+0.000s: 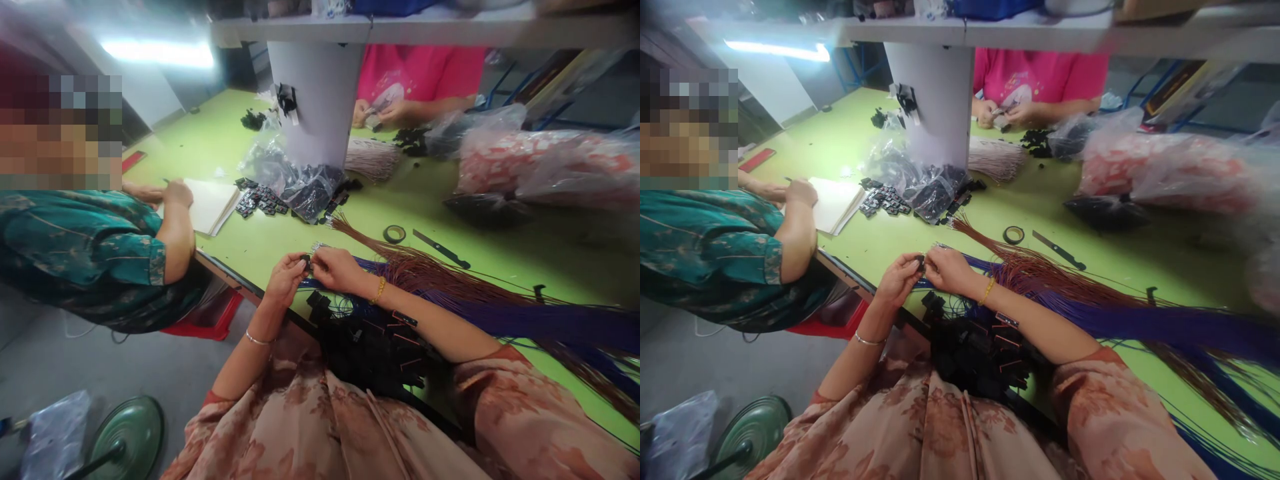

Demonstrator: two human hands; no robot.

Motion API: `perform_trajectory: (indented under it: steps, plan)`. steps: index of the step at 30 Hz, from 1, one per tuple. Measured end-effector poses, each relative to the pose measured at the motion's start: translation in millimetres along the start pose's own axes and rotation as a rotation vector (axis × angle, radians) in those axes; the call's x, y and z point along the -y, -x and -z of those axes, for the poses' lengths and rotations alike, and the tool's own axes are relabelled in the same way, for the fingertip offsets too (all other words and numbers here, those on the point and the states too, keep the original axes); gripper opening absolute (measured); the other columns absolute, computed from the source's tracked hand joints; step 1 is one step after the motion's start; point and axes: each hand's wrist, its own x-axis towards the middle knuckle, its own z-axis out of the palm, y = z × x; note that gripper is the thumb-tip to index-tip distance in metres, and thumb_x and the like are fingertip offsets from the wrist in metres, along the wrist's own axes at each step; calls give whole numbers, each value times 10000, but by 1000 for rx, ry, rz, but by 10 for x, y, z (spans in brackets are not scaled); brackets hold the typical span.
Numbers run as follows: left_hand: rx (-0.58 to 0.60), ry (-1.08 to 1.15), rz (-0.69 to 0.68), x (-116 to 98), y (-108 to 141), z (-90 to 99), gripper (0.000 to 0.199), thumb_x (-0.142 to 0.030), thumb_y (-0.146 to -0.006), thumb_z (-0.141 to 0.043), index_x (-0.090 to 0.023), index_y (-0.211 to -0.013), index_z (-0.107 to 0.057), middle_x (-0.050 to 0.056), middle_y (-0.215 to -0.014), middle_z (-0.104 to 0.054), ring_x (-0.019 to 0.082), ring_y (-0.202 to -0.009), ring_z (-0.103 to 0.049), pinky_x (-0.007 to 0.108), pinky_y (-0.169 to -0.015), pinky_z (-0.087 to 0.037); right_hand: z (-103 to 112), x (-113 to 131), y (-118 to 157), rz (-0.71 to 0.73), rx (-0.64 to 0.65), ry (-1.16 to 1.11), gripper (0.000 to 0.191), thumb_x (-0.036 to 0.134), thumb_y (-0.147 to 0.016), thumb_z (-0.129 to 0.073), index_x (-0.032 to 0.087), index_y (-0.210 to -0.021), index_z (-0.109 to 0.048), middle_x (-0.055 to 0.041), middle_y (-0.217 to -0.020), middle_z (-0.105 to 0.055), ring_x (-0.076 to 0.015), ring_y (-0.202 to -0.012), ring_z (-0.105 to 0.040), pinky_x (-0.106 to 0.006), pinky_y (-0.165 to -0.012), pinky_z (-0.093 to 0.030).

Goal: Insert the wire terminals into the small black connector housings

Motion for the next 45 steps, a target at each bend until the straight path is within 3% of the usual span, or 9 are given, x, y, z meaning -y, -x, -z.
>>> perform_trajectory:
  steps: [5,8,12,15,19,22,27,31,45]
  plan:
    - [-19,-33,-15,8,59,-12,305,-166,-613,-774,-130,-871,-615,2,-750,-651,76,-642,-593,204,-623,-473,45,18,-20,-30,41,-36,144,202,-815,-491,135,-824,-618,-55,-758,-634,-139,-648,-474,-257,-615,-273]
    - [-28,-64,4,-37,77,-13,266,-148,-614,-744,-130,-854,-629,4,-749,-650,81,-653,-595,197,-601,-473,132,-120,-69,-143,34,-54,225,233,-883,-423,146,-834,-625,-53,-786,-648,-137,-677,-507,-245,-634,-303]
    - [-36,-99,25,-87,42,-4,233,-133,-619,-705,-125,-841,-636,25,-751,-660,101,-682,-611,195,-583,-470,169,-381,-117,-369,70,138,194,259,-853,-494,150,-930,-636,-107,-981,-662,-193,-856,-564,-263,-700,-344]
    - [-28,-94,29,-91,2,-10,235,-125,-613,-699,-123,-840,-638,31,-757,-665,102,-678,-610,198,-585,-471,127,-467,-120,-395,162,183,191,219,-866,-461,162,-925,-634,-106,-1009,-668,-214,-891,-583,-278,-723,-359]
    - [-13,-71,35,-75,-29,-28,245,-120,-610,-706,-119,-847,-643,22,-752,-650,95,-662,-595,202,-589,-467,120,-434,-101,-430,138,260,211,213,-896,-415,143,-970,-600,-145,-1008,-661,-238,-881,-595,-298,-723,-369]
    - [-16,-32,27,-52,-47,-41,236,-117,-631,-704,-126,-859,-641,25,-782,-644,100,-696,-595,206,-613,-466,171,-383,-80,-391,38,203,180,221,-890,-431,142,-954,-579,-127,-925,-660,-216,-804,-581,-290,-697,-362]
    - [35,106,-1,0,-79,-91,207,-88,-681,-672,-145,-877,-637,24,-841,-632,94,-744,-581,206,-658,-458,227,-270,-64,-187,-133,-204,130,233,-840,-483,160,-787,-577,-12,-694,-586,-128,-636,-480,-243,-611,-327]
    - [94,186,19,26,-96,-132,172,-64,-721,-634,-145,-873,-639,35,-880,-636,101,-784,-588,209,-686,-465,201,-187,-48,-116,-175,-411,126,238,-805,-506,157,-757,-590,19,-636,-535,-106,-597,-439,-228,-571,-304]
    - [155,224,61,32,-106,-120,170,-51,-766,-575,-121,-900,-653,63,-908,-635,118,-798,-597,231,-724,-465,124,-160,38,-15,-218,-196,45,185,-734,-522,179,-691,-511,-7,-664,-538,-124,-620,-433,-249,-597,-295]
